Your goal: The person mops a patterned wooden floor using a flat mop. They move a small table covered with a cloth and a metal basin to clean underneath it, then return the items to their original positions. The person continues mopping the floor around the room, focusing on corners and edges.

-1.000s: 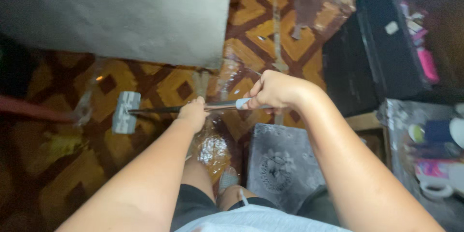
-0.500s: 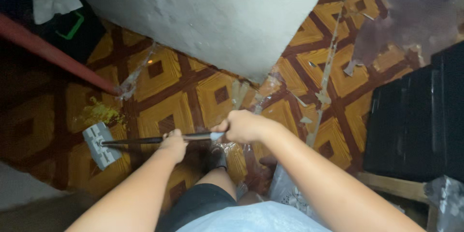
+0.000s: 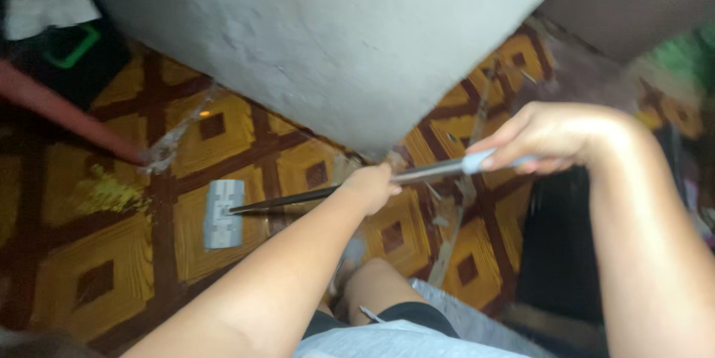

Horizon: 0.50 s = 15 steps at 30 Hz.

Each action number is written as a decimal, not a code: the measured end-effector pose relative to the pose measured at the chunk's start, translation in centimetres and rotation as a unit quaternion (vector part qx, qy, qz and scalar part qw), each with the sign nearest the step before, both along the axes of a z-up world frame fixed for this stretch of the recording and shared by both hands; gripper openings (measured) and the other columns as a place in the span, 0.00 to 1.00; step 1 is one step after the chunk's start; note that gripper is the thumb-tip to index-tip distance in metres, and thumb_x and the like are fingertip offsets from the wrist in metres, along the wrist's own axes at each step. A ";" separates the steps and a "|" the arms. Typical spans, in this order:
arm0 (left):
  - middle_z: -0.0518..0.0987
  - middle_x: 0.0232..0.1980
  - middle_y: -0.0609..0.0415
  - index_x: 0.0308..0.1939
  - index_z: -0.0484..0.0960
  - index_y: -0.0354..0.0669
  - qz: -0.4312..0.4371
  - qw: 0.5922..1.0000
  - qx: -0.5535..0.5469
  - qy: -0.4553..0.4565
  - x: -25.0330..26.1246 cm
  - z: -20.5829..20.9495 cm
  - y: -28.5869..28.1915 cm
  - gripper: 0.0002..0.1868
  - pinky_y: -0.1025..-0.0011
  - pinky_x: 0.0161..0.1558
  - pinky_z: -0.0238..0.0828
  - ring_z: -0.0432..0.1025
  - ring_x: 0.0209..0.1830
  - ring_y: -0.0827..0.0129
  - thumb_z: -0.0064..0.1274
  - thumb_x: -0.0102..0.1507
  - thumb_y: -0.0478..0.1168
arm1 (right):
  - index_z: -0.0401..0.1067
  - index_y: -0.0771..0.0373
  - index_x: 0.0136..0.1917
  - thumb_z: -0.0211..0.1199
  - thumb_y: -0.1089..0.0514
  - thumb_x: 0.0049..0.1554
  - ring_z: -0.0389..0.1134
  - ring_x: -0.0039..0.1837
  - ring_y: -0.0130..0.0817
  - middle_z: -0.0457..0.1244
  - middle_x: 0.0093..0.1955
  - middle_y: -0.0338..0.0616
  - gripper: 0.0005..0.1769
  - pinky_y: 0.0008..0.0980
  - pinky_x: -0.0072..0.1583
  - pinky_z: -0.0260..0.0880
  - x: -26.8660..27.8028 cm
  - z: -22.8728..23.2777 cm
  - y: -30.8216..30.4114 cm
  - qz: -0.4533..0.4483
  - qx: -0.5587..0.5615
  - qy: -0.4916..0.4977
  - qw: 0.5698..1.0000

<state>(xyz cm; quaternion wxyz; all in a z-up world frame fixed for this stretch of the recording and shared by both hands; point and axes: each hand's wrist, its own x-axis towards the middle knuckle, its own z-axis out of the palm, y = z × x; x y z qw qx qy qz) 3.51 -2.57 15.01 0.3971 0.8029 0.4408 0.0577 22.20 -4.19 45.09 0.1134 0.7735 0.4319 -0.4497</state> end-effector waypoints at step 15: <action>0.75 0.61 0.37 0.55 0.73 0.42 0.388 0.903 -0.077 0.167 -16.6 -5.8 2.4 0.16 0.56 0.64 0.69 0.69 0.64 0.42 0.56 0.63 0.36 | 0.70 0.53 0.73 0.57 0.46 0.63 0.54 0.28 0.24 0.66 0.39 0.32 0.26 0.29 0.30 0.57 -14.4 -8.1 7.7 0.366 -0.022 0.167 0.915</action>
